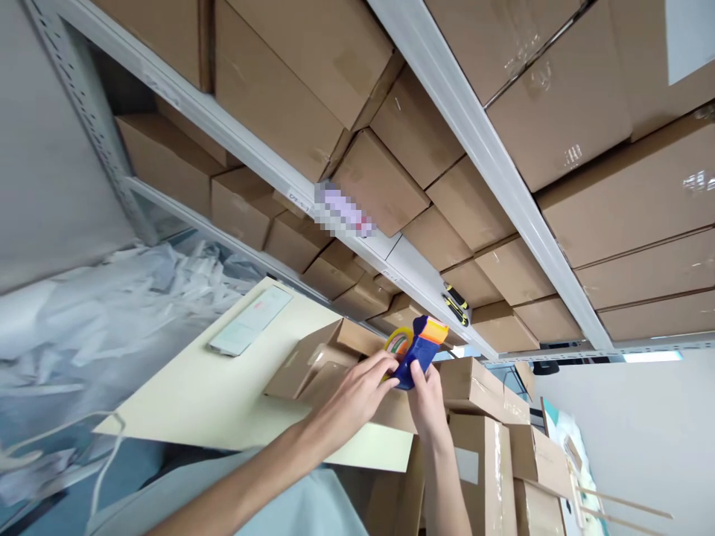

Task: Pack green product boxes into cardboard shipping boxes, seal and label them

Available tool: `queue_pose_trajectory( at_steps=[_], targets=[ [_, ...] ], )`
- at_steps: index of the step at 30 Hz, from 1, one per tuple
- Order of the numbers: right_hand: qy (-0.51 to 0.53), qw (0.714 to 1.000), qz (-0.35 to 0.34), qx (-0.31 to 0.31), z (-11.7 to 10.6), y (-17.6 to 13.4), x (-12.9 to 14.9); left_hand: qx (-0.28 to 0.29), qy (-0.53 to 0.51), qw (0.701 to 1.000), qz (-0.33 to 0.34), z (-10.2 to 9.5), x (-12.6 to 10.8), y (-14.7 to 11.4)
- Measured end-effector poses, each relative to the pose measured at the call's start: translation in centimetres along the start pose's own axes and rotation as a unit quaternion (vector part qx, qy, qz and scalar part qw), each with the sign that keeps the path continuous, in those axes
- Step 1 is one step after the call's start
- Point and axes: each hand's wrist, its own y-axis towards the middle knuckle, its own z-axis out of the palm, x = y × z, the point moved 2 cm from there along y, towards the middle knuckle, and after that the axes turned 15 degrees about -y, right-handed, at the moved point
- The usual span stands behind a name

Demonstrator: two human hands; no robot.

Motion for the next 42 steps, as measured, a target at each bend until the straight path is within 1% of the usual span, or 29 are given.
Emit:
queue_pose_trajectory(
  at_steps=[3, 5, 6, 7, 8, 11, 12, 13, 16, 20, 23, 26, 29, 33, 35, 39, 42],
  targets=[
    [0.025, 0.999, 0.009, 0.017, 0.5, 0.0, 0.2, 0.01, 0.063, 0.998, 0.016, -0.5, 0.1, -0.6],
    [-0.007, 1.0, -0.01, 0.019, 0.5, 0.0, 0.6, 0.011, 0.103, 0.994, 0.039, -1.0, -0.1, -0.8],
    [-0.033, 0.999, -0.023, 0.018, 0.3, 0.0, 0.9, 0.003, 0.115, 0.992, 0.051, -1.4, -0.4, -0.9],
    [-0.063, 0.997, -0.038, 0.015, 0.1, 0.0, 1.4, -0.016, 0.12, 0.991, 0.06, -1.8, -0.8, -0.9],
    [-0.095, 0.994, -0.055, 0.011, -0.2, 0.1, 1.9, -0.047, 0.118, 0.99, 0.068, -2.4, -1.3, -0.9],
    [-0.193, 0.974, -0.116, 0.015, -1.0, 0.6, 3.9, -0.159, 0.099, 0.978, 0.092, -4.6, -3.0, -0.8],
    [-0.224, 0.964, -0.138, 0.027, -1.3, 0.7, 4.6, -0.179, 0.094, 0.974, 0.105, -5.2, -3.5, -0.7],
    [-0.255, 0.953, -0.158, 0.044, -1.5, 0.9, 5.2, -0.186, 0.09, 0.971, 0.119, -5.7, -4.0, -0.5],
    [-0.34, 0.912, -0.215, 0.086, -1.9, 1.2, 6.5, -0.175, 0.086, 0.969, 0.152, -6.6, -4.9, -0.3],
    [-0.436, 0.848, -0.287, 0.093, -2.3, 1.1, 7.1, -0.164, 0.084, 0.969, 0.162, -6.8, -5.3, -0.5],
    [-0.478, 0.806, -0.333, 0.099, -2.4, 1.1, 7.1, -0.159, 0.09, 0.968, 0.173, -6.9, -5.5, -0.9],
    [-0.501, 0.774, -0.371, 0.109, -2.6, 1.0, 7.0, -0.131, 0.097, 0.968, 0.191, -7.0, -5.6, -1.3],
    [-0.518, 0.748, -0.402, 0.103, -2.9, 0.8, 7.0, -0.105, 0.102, 0.966, 0.212, -7.1, -5.9, -1.8],
    [-0.536, 0.714, -0.442, 0.088, -3.5, 0.1, 7.3, -0.099, 0.112, 0.964, 0.222, -7.2, -6.6, -2.0],
    [-0.539, 0.701, -0.46, 0.082, -3.8, -0.3, 7.6, -0.087, 0.121, 0.961, 0.235, -7.1, -7.0, -1.9],
    [-0.543, 0.685, -0.482, 0.062, -4.1, -0.9, 8.1, -0.054, 0.123, 0.956, 0.262, -6.8, -7.7, -1.9],
    [-0.549, 0.683, -0.479, 0.053, -4.3, -1.1, 8.3, -0.051, 0.123, 0.954, 0.268, -6.9, -8.1, -2.1]
  ],
)
